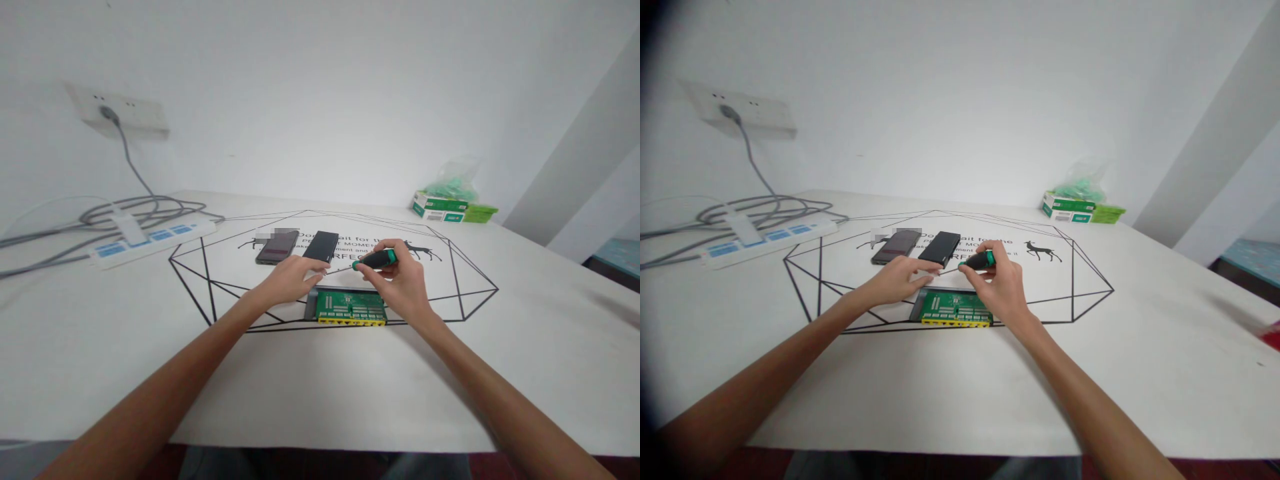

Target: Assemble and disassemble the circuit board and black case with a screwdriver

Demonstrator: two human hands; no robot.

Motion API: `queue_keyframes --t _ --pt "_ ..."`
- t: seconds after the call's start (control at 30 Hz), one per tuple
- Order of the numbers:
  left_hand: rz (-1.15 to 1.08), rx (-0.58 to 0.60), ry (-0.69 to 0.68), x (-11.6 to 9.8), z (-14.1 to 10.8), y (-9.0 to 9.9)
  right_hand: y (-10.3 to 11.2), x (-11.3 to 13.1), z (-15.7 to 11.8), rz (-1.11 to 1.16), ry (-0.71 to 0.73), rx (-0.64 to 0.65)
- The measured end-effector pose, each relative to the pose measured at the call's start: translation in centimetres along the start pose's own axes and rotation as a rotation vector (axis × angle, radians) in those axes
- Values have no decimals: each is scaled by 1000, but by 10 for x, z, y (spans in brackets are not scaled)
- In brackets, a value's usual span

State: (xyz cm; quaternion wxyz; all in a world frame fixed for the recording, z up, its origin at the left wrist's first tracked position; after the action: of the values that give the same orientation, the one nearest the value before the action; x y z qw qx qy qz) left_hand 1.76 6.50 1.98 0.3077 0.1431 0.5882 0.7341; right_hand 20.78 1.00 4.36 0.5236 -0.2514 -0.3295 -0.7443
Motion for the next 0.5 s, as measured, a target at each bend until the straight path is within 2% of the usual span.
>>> queue_keyframes --t 0.2,0.5 --pt "-26 -31 -24 0 1 -1 2 -5 1 97 -58 -26" --pt "2 -50 4 0 1 1 1 -3 0 117 -50 -8"
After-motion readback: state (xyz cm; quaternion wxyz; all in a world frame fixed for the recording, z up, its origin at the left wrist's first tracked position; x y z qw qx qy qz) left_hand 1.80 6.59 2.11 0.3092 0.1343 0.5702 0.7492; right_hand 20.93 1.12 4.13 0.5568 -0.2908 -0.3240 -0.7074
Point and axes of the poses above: each hand's wrist, its own z-axis towards the middle knuckle, its own y-axis out of the back of the hand, x = y × z, the point moved 6 cm from there along z, towards the middle knuckle, and after that the axes turned 9 degrees about z, right-handed, at the moved point
